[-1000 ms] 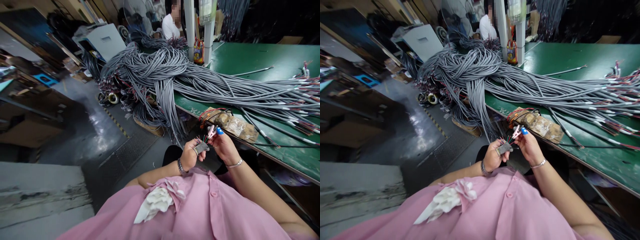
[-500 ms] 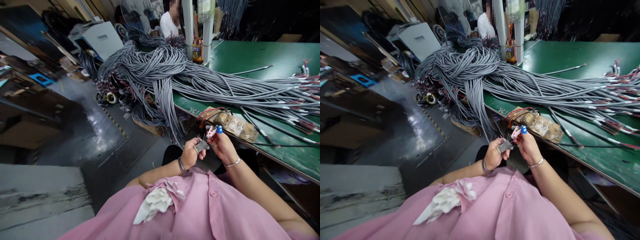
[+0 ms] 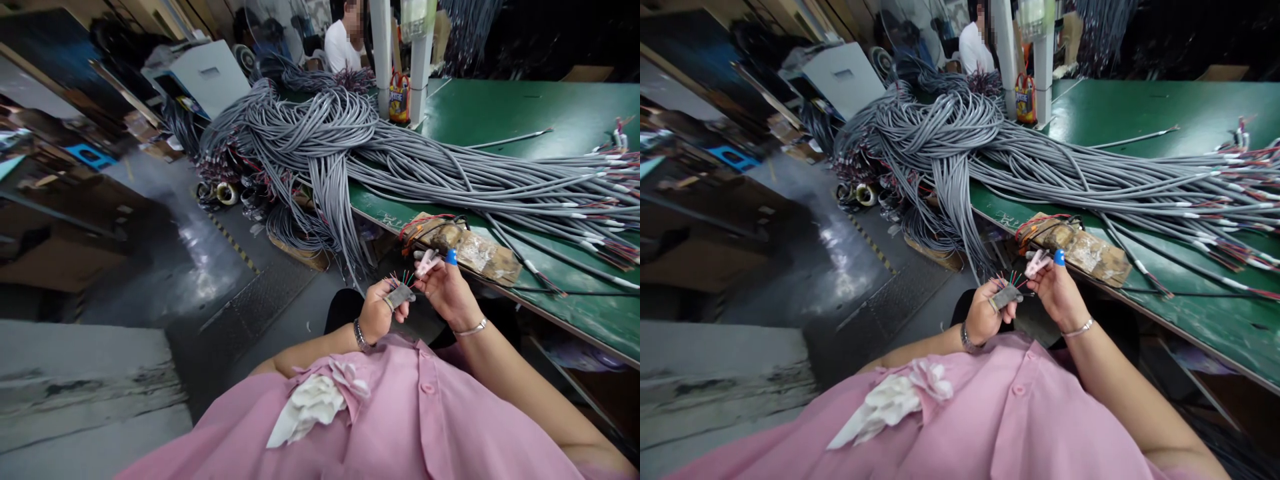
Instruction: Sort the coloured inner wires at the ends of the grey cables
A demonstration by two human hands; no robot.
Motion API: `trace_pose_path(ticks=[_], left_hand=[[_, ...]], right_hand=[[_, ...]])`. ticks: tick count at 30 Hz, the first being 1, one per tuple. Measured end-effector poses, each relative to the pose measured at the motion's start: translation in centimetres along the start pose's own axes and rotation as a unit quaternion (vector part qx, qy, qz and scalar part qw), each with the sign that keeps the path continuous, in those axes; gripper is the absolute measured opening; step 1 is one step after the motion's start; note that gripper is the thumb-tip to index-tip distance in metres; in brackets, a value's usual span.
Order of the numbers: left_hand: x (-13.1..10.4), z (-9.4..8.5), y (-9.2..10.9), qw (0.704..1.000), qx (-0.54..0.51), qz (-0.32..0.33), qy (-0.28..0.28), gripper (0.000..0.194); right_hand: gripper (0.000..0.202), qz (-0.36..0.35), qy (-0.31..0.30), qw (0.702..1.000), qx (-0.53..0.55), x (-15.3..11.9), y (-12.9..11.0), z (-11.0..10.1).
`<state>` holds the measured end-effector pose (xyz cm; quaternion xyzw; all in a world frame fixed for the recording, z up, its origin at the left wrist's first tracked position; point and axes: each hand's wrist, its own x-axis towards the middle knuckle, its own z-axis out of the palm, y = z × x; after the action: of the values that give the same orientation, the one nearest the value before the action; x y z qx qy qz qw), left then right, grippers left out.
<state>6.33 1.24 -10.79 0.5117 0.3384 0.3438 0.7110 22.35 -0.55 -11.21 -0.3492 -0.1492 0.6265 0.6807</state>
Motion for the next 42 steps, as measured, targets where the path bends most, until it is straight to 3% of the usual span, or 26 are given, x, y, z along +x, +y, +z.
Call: trace_pose_path(ticks=[4, 15, 20, 28, 34, 37, 42], left_hand=[[0.2, 0.4, 0.2, 0.999, -0.026, 0.011, 0.026, 0.028], [0.9, 1.2, -0.3, 0.999, -0.026, 0.001, 0.043, 0.03], [1.0, 1.1, -0.5, 0.999, -0.009, -0.02, 0.037, 0.032], [0.3, 0.3, -0.8, 0.999, -0.001, -0.019, 0.029, 0.031], [-0.3, -0.6, -0.7, 0.999, 0.039, -0.026, -0.017, 0.033], [-0.4, -0.4, -0.6, 0.995, 0.075, -0.032, -0.057, 0.035], [-0.2, -0.1, -0.7, 0.98, 0.098, -0.094, -0.146, 0.035]], right_hand=[[0.026, -0.028, 0.012, 0.999, -0.03, -0.4, -0.2, 0.5], [0.023, -0.006, 0.022, 1.0, 0.02, 0.0, 0.2, -0.2], [0.025, -0.012, 0.037, 0.999, 0.009, 0.1, 0.4, -0.1], [0.041, 0.044, -0.015, 0.999, -0.004, -0.9, -0.2, -0.7], [0.031, 0.128, -0.078, 0.978, -0.144, -1.8, -0.7, -1.8], [0.022, 0.086, -0.107, 0.967, -0.215, -2.2, -0.8, -1.3], [0.024, 0.026, -0.14, 0.939, -0.312, -2.8, -0.8, -0.2]])
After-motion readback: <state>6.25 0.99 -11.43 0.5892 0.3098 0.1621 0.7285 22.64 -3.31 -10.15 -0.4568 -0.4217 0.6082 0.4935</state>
